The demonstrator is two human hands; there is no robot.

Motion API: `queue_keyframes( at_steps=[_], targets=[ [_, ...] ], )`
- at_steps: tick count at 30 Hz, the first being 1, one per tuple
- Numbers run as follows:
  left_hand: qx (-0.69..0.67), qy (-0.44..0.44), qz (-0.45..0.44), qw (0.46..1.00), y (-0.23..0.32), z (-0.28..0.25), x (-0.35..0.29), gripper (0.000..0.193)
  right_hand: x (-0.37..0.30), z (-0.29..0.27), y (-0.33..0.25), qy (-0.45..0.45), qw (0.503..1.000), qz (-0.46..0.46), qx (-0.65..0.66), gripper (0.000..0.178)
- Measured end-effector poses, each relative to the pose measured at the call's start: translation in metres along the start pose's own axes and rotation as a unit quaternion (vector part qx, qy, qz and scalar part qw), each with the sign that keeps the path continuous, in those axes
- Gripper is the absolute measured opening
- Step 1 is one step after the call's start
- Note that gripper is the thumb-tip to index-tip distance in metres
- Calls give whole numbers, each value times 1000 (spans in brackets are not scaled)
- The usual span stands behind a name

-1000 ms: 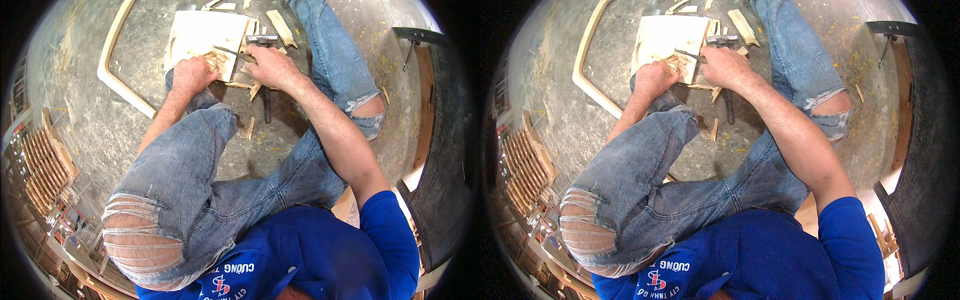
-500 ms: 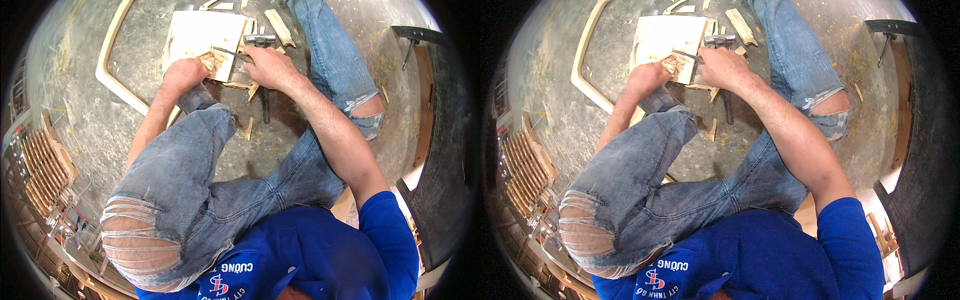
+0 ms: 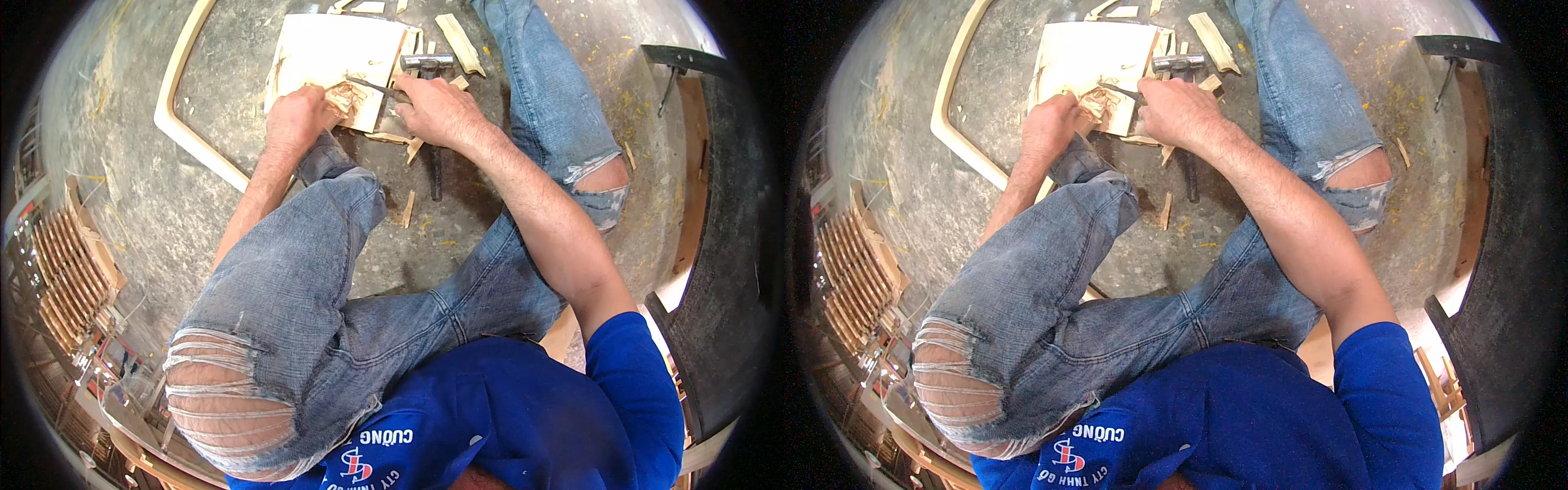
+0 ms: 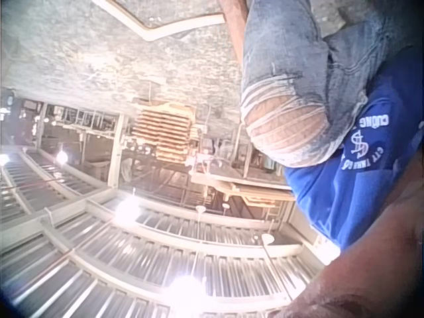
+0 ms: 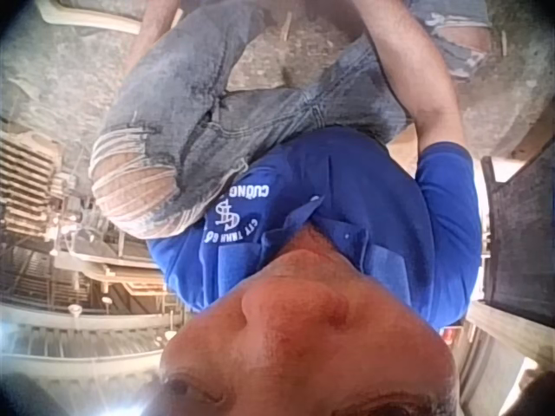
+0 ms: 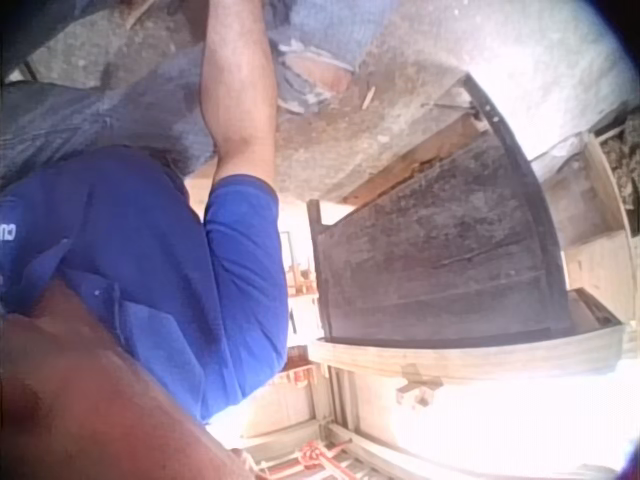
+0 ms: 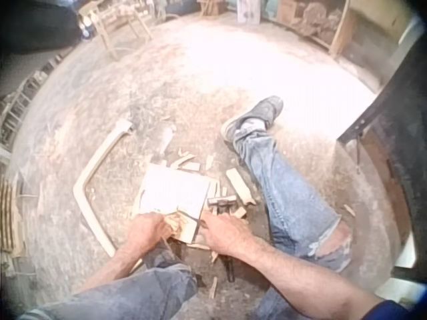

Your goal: The person sits on the floor and carves a small wooden block using a chisel and hammer. They repeatedly strike the chisel to remove wood shavings and occasionally clear debris from the workpiece.

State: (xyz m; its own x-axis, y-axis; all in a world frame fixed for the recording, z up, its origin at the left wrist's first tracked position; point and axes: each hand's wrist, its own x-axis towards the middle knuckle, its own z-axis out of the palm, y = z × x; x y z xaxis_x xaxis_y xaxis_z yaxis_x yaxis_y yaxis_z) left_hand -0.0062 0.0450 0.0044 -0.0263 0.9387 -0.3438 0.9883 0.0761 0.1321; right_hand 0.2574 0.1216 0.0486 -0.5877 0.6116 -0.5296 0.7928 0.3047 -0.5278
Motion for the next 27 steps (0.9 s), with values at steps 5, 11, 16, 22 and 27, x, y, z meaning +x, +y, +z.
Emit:
queue_keyframes(
  at_steps=[5, 11, 16, 22, 27],
  targets=[
    [-134, 309, -105, 936, -39, 4, 11, 33, -3, 0, -1, 4, 1000, 1, 23, 34],
    [-165, 180, -93, 965, -32, -18, -14, 31, -9, -3, -4, -2, 999, -21, 26, 32],
    [-357, 197, -221, 886, -67, 14, -77, 29, -16, -4, -10, -43, 999, 2, 12, 31],
    [-233, 80, -160, 956, -98, 108, -184, 70, -13, 9, -5, -17, 999, -18, 33, 32],
    [-79, 44, -189, 978, -66, 90, -154, 81, -18, 8, -3, 0, 999, -40, 32, 32]
  ],
)
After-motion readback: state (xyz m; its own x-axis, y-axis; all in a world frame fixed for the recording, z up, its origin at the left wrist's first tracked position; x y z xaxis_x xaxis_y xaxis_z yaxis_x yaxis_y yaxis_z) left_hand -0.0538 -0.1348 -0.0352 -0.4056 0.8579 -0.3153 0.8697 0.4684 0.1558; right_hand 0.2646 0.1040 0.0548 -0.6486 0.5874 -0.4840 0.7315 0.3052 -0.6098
